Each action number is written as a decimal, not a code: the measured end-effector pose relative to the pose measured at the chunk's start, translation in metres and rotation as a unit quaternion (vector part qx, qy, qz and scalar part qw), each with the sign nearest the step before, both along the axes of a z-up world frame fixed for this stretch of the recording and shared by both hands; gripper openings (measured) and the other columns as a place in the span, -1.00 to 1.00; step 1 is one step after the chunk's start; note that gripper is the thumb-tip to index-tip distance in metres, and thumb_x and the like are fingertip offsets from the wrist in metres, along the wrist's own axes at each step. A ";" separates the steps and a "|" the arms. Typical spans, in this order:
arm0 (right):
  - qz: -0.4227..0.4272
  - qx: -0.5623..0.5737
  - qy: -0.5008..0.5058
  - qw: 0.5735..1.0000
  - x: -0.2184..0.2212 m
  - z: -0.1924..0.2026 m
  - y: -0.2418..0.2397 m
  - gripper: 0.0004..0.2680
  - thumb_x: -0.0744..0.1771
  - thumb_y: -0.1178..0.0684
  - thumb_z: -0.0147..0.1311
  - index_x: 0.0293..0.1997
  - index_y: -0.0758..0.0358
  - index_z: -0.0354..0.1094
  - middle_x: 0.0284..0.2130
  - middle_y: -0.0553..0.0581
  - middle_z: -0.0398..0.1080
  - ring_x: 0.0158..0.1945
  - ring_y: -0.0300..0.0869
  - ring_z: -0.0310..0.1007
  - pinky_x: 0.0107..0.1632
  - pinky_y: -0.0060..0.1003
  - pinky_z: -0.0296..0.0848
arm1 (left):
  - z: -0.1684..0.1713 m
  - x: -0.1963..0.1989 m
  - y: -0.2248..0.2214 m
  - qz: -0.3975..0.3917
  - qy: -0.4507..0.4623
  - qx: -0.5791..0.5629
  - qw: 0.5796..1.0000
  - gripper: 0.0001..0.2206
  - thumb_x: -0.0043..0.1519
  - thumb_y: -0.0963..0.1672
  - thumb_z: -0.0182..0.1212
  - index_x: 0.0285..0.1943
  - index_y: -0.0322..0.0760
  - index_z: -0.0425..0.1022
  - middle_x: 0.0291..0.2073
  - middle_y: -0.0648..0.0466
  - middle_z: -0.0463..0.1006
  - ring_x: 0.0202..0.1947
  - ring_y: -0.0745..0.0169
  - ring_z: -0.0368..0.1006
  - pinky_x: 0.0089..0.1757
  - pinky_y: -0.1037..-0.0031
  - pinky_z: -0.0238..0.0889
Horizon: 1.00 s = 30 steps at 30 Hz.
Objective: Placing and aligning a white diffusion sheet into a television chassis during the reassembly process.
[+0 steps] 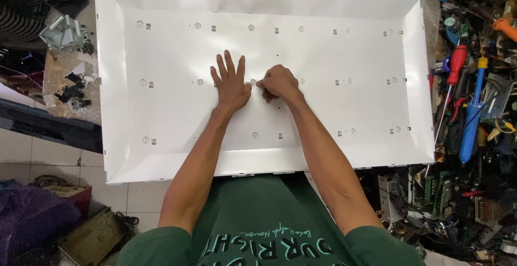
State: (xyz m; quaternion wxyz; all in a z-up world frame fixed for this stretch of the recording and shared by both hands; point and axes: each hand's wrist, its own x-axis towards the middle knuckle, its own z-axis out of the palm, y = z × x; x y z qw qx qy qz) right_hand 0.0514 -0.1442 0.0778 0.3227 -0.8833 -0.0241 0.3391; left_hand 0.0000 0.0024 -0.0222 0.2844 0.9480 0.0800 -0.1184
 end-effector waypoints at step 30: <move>-0.002 -0.070 -0.251 0.965 0.142 -0.076 0.023 -0.74 0.36 -0.15 0.17 -0.50 0.11 0.42 -0.65 0.07 0.43 -0.46 -0.05 0.53 -0.16 -0.05 0.49 | -0.005 0.103 0.030 -0.049 -0.086 0.138 0.986 -0.61 0.49 -0.08 -0.08 0.52 0.07 0.17 0.56 0.03 -0.01 0.57 -0.01 -0.25 0.41 0.06 -0.41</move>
